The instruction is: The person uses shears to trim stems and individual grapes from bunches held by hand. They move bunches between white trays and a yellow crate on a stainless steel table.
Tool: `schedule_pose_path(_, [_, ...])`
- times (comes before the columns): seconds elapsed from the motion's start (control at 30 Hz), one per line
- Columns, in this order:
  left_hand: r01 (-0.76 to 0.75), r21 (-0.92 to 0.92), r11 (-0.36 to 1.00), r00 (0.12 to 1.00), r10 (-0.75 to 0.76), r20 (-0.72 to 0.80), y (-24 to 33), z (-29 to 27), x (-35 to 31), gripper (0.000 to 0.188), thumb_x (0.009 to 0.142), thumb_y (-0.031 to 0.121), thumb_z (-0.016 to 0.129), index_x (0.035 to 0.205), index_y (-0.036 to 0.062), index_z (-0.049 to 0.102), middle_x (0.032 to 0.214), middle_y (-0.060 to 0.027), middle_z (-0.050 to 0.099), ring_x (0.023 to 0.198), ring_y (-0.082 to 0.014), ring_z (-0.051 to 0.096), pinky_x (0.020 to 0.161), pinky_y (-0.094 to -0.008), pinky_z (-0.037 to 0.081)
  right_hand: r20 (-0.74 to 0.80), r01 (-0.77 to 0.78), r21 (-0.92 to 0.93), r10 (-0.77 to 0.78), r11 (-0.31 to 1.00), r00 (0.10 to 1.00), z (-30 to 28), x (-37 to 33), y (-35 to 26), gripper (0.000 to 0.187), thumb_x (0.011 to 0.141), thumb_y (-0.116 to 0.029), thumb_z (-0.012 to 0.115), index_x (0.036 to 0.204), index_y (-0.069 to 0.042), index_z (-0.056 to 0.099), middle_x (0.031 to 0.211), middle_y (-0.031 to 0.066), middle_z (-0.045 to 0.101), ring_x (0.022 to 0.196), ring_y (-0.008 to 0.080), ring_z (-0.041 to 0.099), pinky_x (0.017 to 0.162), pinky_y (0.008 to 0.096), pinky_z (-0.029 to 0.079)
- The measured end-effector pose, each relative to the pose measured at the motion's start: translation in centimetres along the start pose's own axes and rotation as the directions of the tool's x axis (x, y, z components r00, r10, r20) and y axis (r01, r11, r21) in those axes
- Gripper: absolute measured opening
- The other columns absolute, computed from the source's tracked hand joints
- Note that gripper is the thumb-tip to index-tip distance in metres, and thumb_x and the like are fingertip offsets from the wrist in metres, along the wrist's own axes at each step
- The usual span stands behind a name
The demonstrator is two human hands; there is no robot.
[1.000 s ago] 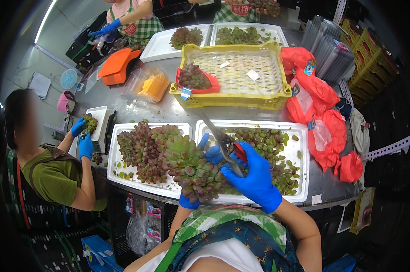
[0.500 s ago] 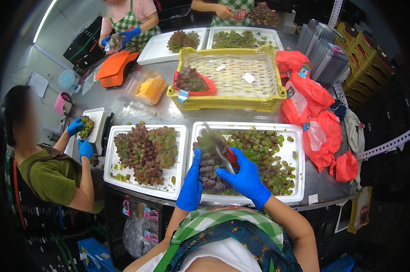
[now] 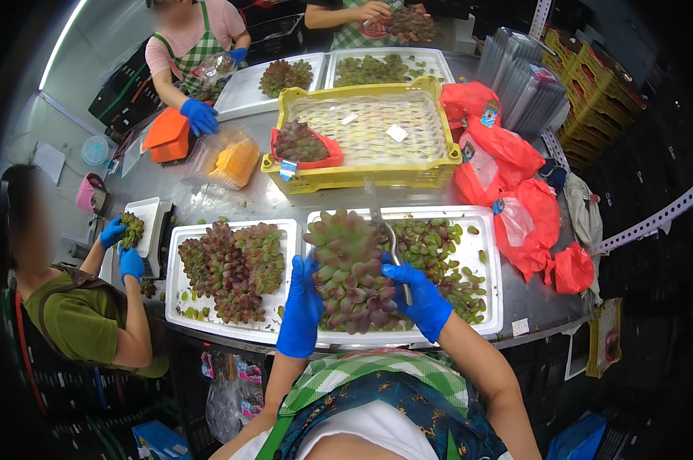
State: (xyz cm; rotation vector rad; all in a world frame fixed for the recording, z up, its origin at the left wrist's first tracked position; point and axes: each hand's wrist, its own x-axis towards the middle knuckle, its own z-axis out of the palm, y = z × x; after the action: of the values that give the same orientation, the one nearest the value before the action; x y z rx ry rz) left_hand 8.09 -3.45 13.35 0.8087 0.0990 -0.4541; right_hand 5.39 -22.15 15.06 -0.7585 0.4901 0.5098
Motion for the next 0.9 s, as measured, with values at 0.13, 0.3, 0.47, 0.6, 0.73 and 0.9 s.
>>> schedule_pose_path(0.13, [0.238, -0.484, 0.842, 0.915, -0.027, 0.403, -4.0, -5.0, 0.2, 0.066, 0.089, 0.054, 0.03, 0.133, 0.0062, 0.027, 0.131, -0.015, 0.037, 0.113, -0.0282, 0.045, 0.094, -0.0425, 0.04, 0.246, 0.069, -0.016, -0.063, 0.997, 0.967, 0.8, 1.4, 0.9, 0.048, 0.075, -0.02, 0.06, 0.119, -0.007, 0.046, 0.109, 0.0056, 0.055, 0.087, 0.0172, 0.06, 0.074, 0.0286, 0.049])
schedule_pose_path(0.3, [-0.115, 0.196, 0.974, 0.984, 0.085, 0.154, -5.3, -5.3, -2.6, 0.051, 0.094, 0.039, 0.025, 0.136, 0.0103, 0.017, 0.132, -0.0134, 0.035, 0.115, -0.0287, 0.043, 0.098, -0.0401, 0.038, 0.249, 0.116, -0.439, -0.004, 0.891, 0.969, 2.0, 0.8, -0.9, 0.056, 0.076, -0.021, 0.065, 0.123, -0.003, 0.042, 0.106, 0.0065, 0.056, 0.093, 0.0136, 0.055, 0.082, 0.0282, 0.044])
schedule_pose_path(0.47, [-0.152, -0.38, 0.913, 0.988, 0.136, -0.068, -4.3, -4.0, -0.2, 0.067, 0.087, 0.054, 0.033, 0.136, 0.0102, 0.022, 0.135, -0.015, 0.03, 0.119, -0.0306, 0.04, 0.097, -0.0433, 0.038, 0.207, 0.437, -0.752, -0.453, 0.494, 0.867, 4.0, -0.7, -0.8, 0.065, 0.07, -0.02, 0.073, 0.123, -0.001, 0.04, 0.112, 0.0082, 0.052, 0.101, 0.0158, 0.05, 0.088, 0.0289, 0.04])
schedule_pose_path(0.6, [-0.232, -0.415, 0.88, 0.972, 0.22, -0.077, -2.9, -2.4, -0.2, 0.079, 0.08, 0.064, 0.038, 0.135, 0.0102, 0.025, 0.134, -0.0155, 0.034, 0.117, -0.0311, 0.041, 0.095, -0.0443, 0.039, 0.305, 0.571, -0.79, -0.666, 0.224, 0.681, 4.0, 0.2, -0.1, 0.066, 0.069, -0.029, 0.073, 0.12, -0.002, 0.043, 0.107, 0.0141, 0.056, 0.098, 0.0206, 0.056, 0.083, 0.0311, 0.045])
schedule_pose_path(0.73, [-0.232, -0.182, 0.956, 0.961, 0.196, -0.194, -2.3, -1.3, -1.7, 0.077, 0.08, 0.063, 0.04, 0.133, 0.01, 0.028, 0.129, -0.0142, 0.04, 0.113, -0.0298, 0.045, 0.092, -0.0439, 0.042, 0.403, 0.535, -0.845, -0.689, -0.027, 0.602, 5.3, -0.3, -0.8, 0.056, 0.067, -0.026, 0.074, 0.111, -0.003, 0.05, 0.094, 0.0149, 0.06, 0.086, 0.0242, 0.061, 0.073, 0.0322, 0.048])
schedule_pose_path(0.9, [-0.171, -0.145, 0.975, 0.974, 0.145, -0.173, -2.1, -0.4, -2.6, 0.079, 0.078, 0.064, 0.041, 0.133, 0.0089, 0.028, 0.13, -0.0137, 0.039, 0.114, -0.0294, 0.044, 0.093, -0.0439, 0.041, 0.402, 0.528, -0.849, -0.678, -0.024, 0.615, 5.2, -0.1, -0.8, 0.046, 0.068, -0.019, 0.071, 0.106, -0.002, 0.051, 0.081, 0.0136, 0.061, 0.074, 0.0179, 0.061, 0.065, 0.0304, 0.048])
